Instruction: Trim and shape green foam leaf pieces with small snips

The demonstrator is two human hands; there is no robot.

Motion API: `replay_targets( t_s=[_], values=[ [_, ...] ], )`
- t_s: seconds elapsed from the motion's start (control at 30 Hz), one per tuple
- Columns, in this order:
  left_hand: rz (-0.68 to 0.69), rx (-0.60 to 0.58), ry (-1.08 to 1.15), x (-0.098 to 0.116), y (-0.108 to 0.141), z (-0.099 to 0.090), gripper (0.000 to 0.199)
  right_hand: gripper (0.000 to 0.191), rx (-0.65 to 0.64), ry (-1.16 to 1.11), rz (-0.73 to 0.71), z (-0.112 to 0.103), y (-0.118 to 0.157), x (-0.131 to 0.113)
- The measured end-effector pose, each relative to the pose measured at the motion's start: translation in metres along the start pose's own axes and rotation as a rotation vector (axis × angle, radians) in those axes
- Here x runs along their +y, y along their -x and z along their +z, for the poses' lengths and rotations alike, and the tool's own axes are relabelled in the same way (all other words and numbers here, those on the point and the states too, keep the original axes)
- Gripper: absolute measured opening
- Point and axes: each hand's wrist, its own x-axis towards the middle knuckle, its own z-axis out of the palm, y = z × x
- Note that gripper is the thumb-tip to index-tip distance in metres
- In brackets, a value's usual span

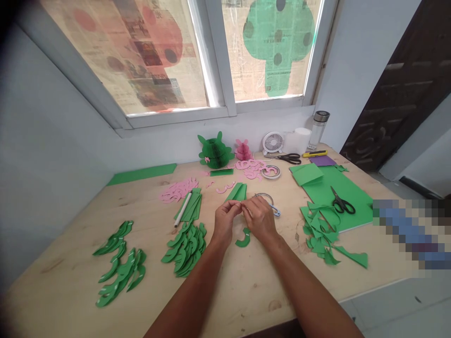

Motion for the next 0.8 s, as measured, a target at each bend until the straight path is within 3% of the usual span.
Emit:
replay_targets(
  t_s=[0.5,0.8],
  values=[
    [0.053,-0.047,-0.065,-0.0039,-0.0006,-0.0017,0.015,0.015,0.018,-0.069,0.022,0.0041,0.0025,0.0032],
    [0.200,-0.113,-0.265,-0.0049,0.0041,-0.0013,0.021,0.011,0.040,-0.230,0.275,0.0079,0.0039,0.0060]
  ],
)
